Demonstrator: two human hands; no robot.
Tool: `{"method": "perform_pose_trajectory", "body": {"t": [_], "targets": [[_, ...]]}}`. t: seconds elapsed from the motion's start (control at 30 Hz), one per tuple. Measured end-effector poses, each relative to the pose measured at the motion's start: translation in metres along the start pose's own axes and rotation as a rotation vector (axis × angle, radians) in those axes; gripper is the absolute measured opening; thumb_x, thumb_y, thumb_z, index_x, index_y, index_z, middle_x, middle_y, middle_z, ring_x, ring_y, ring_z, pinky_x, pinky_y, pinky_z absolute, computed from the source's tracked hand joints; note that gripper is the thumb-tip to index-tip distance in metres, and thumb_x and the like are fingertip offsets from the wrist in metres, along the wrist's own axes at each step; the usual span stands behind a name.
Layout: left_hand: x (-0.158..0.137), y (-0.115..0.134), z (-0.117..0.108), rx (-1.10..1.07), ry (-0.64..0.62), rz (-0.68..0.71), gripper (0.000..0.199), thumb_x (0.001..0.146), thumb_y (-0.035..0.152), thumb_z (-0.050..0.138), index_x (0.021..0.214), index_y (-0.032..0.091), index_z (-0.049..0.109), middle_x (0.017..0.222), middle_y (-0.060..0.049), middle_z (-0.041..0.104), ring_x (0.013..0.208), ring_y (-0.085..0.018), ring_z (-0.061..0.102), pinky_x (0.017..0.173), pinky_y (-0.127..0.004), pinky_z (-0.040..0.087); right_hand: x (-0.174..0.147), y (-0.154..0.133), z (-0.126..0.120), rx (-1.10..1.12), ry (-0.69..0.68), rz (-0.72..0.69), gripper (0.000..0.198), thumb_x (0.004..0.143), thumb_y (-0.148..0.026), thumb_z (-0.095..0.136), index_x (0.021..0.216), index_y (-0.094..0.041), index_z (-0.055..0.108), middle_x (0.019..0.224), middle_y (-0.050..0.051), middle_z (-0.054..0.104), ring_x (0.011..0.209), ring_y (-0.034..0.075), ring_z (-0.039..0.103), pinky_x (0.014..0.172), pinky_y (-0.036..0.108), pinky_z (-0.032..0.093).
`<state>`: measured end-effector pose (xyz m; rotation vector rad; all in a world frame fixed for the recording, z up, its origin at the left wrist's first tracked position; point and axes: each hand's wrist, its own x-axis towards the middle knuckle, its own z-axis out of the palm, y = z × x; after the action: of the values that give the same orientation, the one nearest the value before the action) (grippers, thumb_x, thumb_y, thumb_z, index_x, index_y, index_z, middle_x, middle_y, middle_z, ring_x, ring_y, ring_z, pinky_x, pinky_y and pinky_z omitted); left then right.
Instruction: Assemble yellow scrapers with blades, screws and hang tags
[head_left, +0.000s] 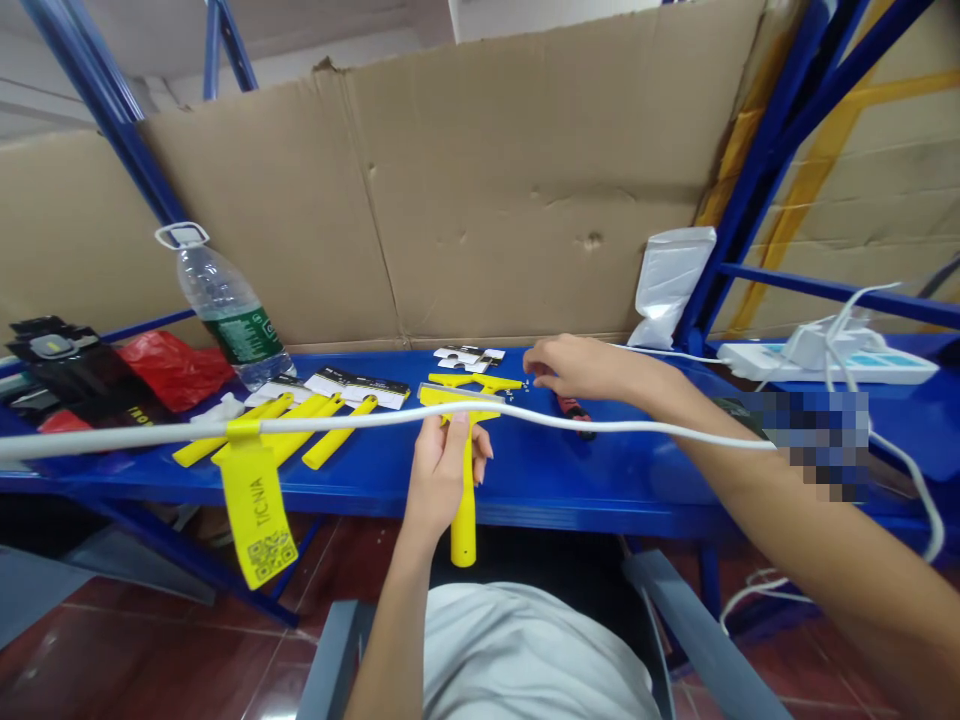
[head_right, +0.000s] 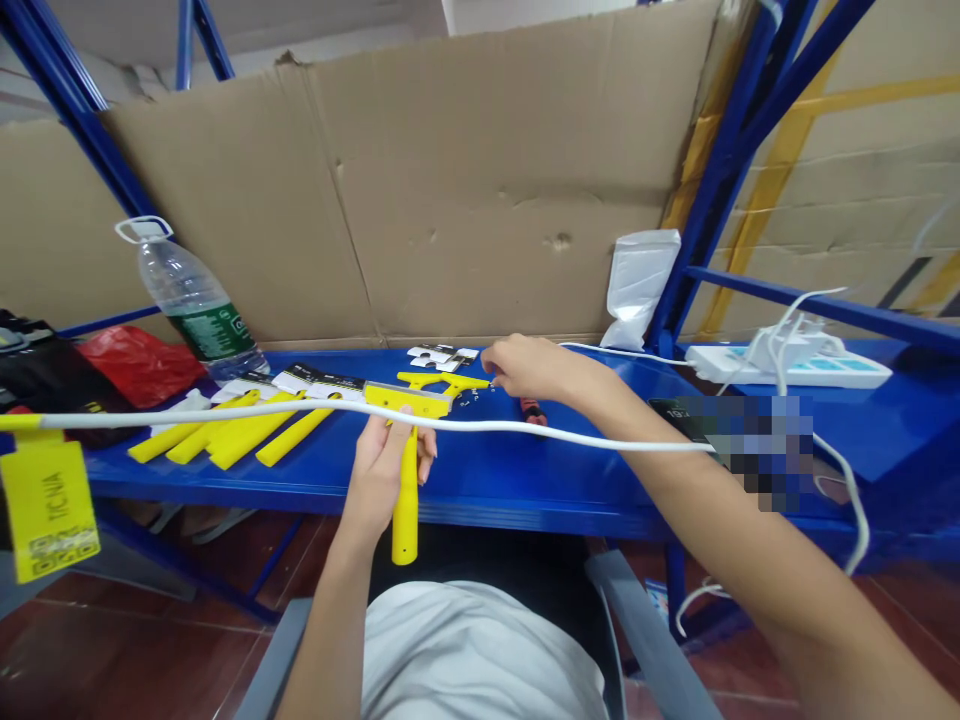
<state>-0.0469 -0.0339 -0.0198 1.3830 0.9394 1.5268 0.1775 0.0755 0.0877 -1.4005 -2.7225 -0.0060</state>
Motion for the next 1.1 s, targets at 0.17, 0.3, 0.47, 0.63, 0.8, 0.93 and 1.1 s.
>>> {"method": "perform_pose_trajectory", "body": {"t": [0.17,0.3,0.47,0.63,0.8,0.93,1.1], "targets": [[-0.002,-0.003,-0.004,0.028,-0.017,-0.044,0.038,0.111,0.059,0.061,0.107,0.022,0.056,0.079,0.002,0.071,0.052,-0.010,0.058,0.055,-0.024,0.048,0.032,0.010,0.016,-0.057,-0.060,0.018,0.017,0.091,-0.014,0.077,0.106,-0.018,0.083,0.121,0.016,0.081,0.104,0.028,0.077,0.079,0.032,0.049],[-0.004,-0.003,-0.004,0.037,-0.014,-0.047,0.037,0.112,0.058,0.060,0.107,0.022,0.054,0.079,0.002,0.071,0.053,-0.010,0.057,0.055,-0.025,0.047,0.036,0.018,0.028,-0.021,-0.063,0.018,0.016,0.097,-0.018,0.073,0.110,-0.017,0.083,0.127,0.015,0.081,0.106,0.025,0.076,0.080,0.029,0.049],[-0.006,-0.002,-0.001,0.051,-0.003,-0.031,0.036,0.113,0.057,0.058,0.109,0.022,0.055,0.079,0.002,0.071,0.053,-0.010,0.058,0.055,-0.025,0.047,0.035,0.022,0.035,0.060,-0.102,0.018,0.013,0.101,-0.019,0.069,0.105,-0.018,0.082,0.106,0.009,0.083,0.083,0.018,0.074,0.075,0.026,0.048],[-0.008,-0.003,-0.001,0.036,-0.012,-0.020,0.035,0.114,0.056,0.058,0.109,0.022,0.054,0.080,0.003,0.071,0.053,-0.009,0.057,0.057,-0.025,0.048,0.035,0.026,0.039,0.114,-0.115,0.024,0.017,0.103,-0.017,0.063,0.104,-0.017,0.080,0.101,0.008,0.083,0.078,0.016,0.072,0.074,0.025,0.048],[-0.008,-0.002,-0.002,0.037,-0.028,-0.021,0.036,0.114,0.058,0.058,0.113,0.023,0.054,0.081,0.003,0.071,0.054,-0.010,0.057,0.058,-0.025,0.049,0.035,0.029,0.042,0.156,-0.143,0.051,0.014,0.100,-0.015,0.064,0.104,-0.016,0.078,0.094,0.007,0.081,0.069,0.014,0.068,0.068,0.023,0.046],[-0.008,-0.002,-0.002,0.035,-0.029,-0.027,0.037,0.113,0.059,0.058,0.111,0.023,0.053,0.081,0.003,0.071,0.054,-0.010,0.057,0.057,-0.025,0.049,0.033,0.030,0.044,0.202,-0.165,0.063,0.010,0.099,-0.018,0.066,0.104,-0.017,0.075,0.090,0.006,0.080,0.061,0.012,0.066,0.061,0.023,0.044],[-0.009,-0.002,-0.001,0.012,-0.026,-0.041,0.036,0.112,0.059,0.060,0.115,0.023,0.054,0.080,0.003,0.071,0.054,-0.010,0.056,0.055,-0.024,0.047,0.031,0.032,0.044,0.261,-0.181,0.044,0.007,0.093,-0.020,0.068,0.097,-0.019,0.074,0.086,0.003,0.078,0.065,0.014,0.068,0.060,0.023,0.045]]}}
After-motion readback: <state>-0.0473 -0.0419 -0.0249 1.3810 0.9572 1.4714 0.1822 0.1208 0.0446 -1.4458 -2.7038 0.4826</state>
